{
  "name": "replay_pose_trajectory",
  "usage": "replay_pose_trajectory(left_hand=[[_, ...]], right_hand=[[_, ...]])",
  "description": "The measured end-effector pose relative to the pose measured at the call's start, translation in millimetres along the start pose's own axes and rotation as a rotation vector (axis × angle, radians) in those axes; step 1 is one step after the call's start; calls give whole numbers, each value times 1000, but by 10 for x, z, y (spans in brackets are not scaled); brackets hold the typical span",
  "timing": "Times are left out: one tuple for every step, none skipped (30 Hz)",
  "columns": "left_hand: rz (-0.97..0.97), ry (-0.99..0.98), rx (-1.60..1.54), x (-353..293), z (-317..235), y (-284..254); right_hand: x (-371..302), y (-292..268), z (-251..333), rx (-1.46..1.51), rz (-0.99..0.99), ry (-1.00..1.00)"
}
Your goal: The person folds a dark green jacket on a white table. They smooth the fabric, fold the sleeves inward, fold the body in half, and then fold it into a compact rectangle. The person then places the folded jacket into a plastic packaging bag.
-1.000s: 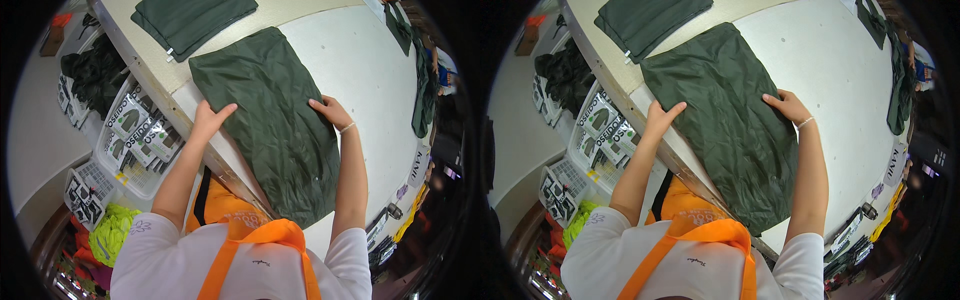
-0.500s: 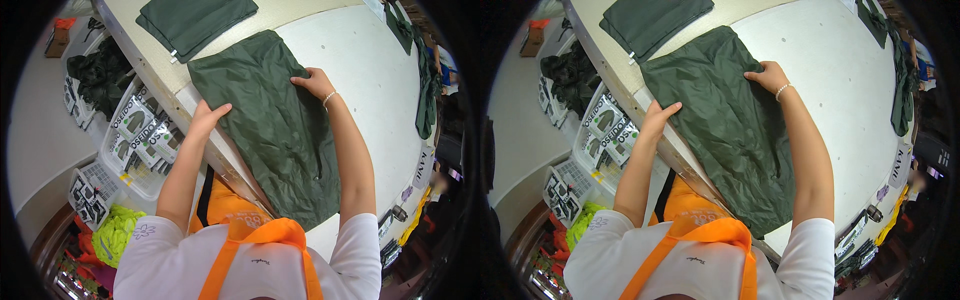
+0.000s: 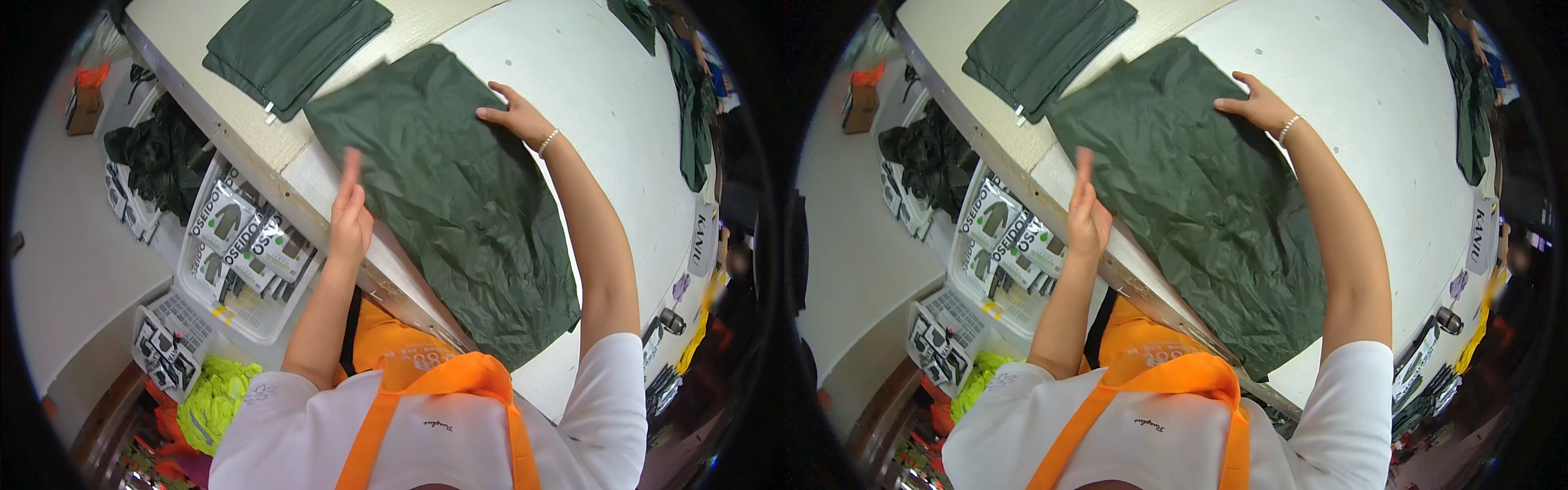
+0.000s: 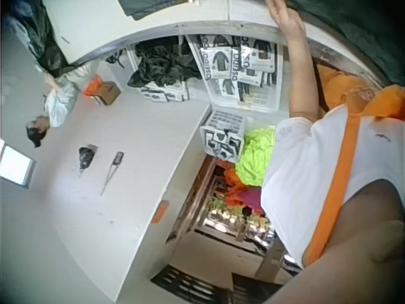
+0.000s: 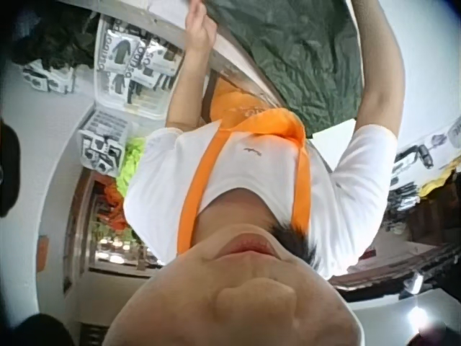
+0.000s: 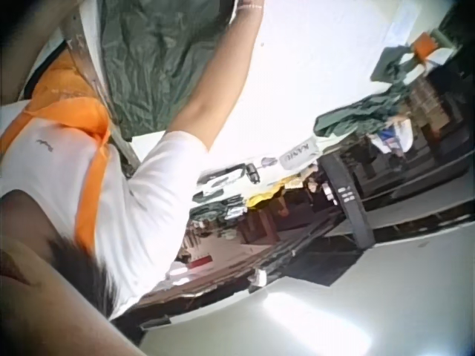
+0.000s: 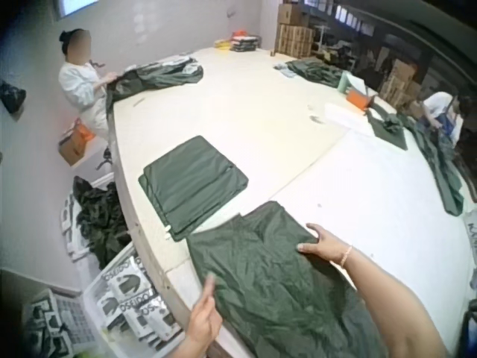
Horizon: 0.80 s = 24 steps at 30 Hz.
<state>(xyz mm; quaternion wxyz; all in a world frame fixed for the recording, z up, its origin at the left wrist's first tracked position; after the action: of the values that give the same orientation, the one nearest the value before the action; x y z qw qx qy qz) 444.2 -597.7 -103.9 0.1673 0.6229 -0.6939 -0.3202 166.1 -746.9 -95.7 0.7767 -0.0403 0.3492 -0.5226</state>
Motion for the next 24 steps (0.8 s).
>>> replay_pose_trajectory(left_hand=[[63, -108, -72, -28, 128, -61], [108, -217, -144, -76, 204, -98], [136, -241, -116, -54, 147, -78], [165, -266, -89, -29, 74, -40], [195, -290, -63, -12, 28, -4], [206, -325, -97, 6, 32, -3], [216, -359, -131, 33, 42, -3], [233, -393, -168, 64, 46, 42], [220, -411, -230, 80, 24, 83], [209, -427, -292, 83, -17, 136], [193, -437, -354, 89, -84, 206], [242, -463, -411, 58, -191, 318], [309, -508, -461, -31, -324, 458], [369, -546, -512, -156, -484, 603], [426, -579, -569, -318, -618, 742], [410, -546, -888, -544, -765, 889], [408, -566, -941, -782, -869, 1037], [402, -589, -987, -1019, -978, 1213], [391, -644, -765, -1201, -997, 1307], [305, -684, -817, -1259, -947, 1302], [214, -722, -868, -1305, -881, 1293], [116, -756, -919, -1338, -816, 1263], [97, -687, -874, -1225, -743, 1167], [62, -610, -829, -1052, -601, 984]], right_hand=[[105, -3, -169, -38, -20, -36], [54, 24, -59, -33, 46, 28], [-12, 4, 84, -25, 105, 88], [-20, 3, 101, 23, 182, 89], [-36, -20, 99, 70, 257, 88], [-52, -10, 94, 116, 332, 87], [-45, 20, 106, 45, 347, 25], [-62, 62, 144, -30, 354, -34], [-84, 93, 199, -107, 361, -91], [-130, 93, 222, -231, 292, -104], [-193, 75, 337, -278, 269, -138], [-297, -7, 460, -390, 216, -125], [-433, -101, 629, -502, 170, -112], [-608, -193, 839, -603, 138, -139], [-812, -262, 1039, -663, 180, -93], [-1064, -309, 1355, -875, 178, -159], [-1364, -422, 1520, -780, 102, -340], [-1447, -445, 1578, -676, 208, -401], [-1508, -437, 1667, -567, 334, -462], [-1635, -449, 1742, -460, 444, -492], [-1572, -433, 1578, -318, 580, -213], [-1420, -341, 1528, -268, 553, -210], [-1211, -284, 1286, -288, 501, -205], [-952, -159, 1009, -302, 473, -86]])
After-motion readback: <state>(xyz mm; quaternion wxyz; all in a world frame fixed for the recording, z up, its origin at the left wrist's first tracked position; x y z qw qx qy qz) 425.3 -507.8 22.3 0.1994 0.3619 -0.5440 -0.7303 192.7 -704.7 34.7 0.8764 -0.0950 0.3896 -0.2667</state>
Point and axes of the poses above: each hand's wrist, its own x-axis towards the middle knuckle, its own y-axis out of the palm, z = x × y, the point moved 7 cm from there along x, towards the middle knuckle, and after that the axes turned 5 degrees about z, right-handed, at the moved point
